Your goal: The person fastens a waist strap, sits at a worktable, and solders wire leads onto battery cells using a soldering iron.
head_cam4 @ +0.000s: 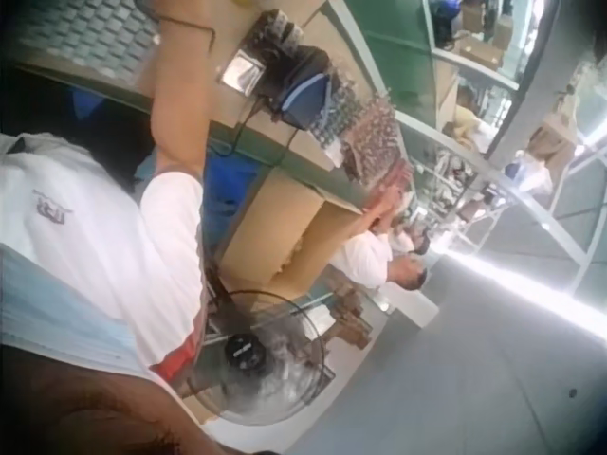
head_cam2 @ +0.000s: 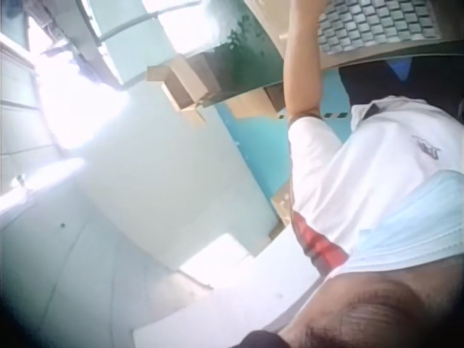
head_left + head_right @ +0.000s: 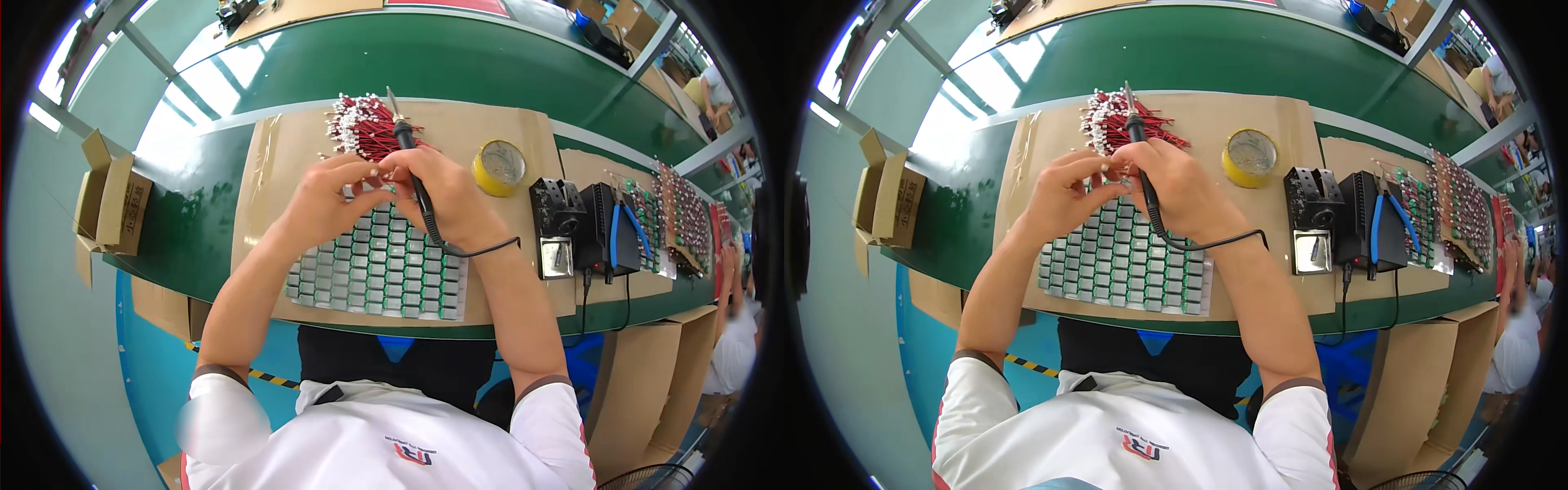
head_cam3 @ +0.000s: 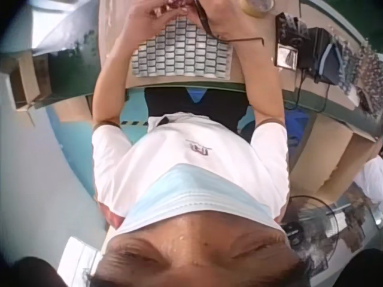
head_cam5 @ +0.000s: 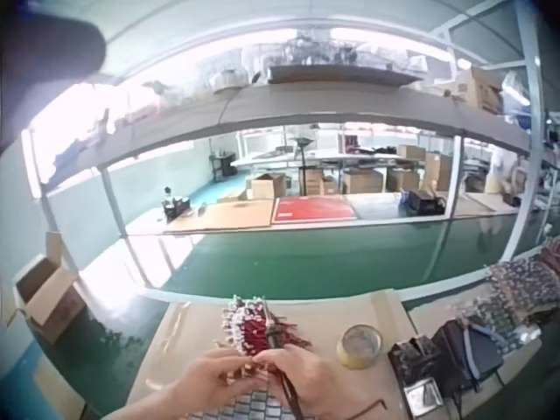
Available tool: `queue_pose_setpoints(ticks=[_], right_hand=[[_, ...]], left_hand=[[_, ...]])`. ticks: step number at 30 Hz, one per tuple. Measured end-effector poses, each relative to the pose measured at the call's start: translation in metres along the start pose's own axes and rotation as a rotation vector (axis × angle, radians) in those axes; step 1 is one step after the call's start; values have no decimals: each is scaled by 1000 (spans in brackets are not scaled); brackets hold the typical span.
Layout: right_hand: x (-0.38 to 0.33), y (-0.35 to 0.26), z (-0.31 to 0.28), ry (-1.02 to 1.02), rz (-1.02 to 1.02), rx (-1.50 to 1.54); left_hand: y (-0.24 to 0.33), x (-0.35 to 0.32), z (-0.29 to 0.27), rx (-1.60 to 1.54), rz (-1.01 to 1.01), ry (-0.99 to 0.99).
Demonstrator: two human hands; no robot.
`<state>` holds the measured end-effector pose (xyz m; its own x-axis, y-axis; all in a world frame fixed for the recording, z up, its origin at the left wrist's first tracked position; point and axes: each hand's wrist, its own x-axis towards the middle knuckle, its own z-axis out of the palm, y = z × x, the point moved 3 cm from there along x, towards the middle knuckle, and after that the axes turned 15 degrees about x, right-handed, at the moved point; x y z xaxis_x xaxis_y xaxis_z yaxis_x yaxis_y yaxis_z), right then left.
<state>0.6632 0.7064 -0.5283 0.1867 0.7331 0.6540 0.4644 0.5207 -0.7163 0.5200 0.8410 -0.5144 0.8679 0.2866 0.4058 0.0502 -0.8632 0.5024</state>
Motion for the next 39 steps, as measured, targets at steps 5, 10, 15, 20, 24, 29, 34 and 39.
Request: queue_pose_setpoints(ticks=[5,10,15,20,24,29,34,39], right_hand=[[-7,6,0,32,-39,99],[-8,10,-2,110,48,172],[-8,6,7,98,57,244],[-10,7,22,110,65,240],[-11,7,27,147,98,232],[-11,8,29,95,70,40],[-10,10,33,68,83,52],[5,2,47,71,103,80]], left_hand=[[-8,-8,2,-211,-419,-158],[-25,-19,-1,-454,-519,-231],[-3,-11,-8,-381,-513,-325],[-18,-15,-1,-374,-542,-460],[-26,-18,-4,-450,-529,-399],[-37,-24,-11,-565,-467,-323],[-49,-25,-18,-619,-435,-332],[-56,-26,-23,-560,-408,-331]])
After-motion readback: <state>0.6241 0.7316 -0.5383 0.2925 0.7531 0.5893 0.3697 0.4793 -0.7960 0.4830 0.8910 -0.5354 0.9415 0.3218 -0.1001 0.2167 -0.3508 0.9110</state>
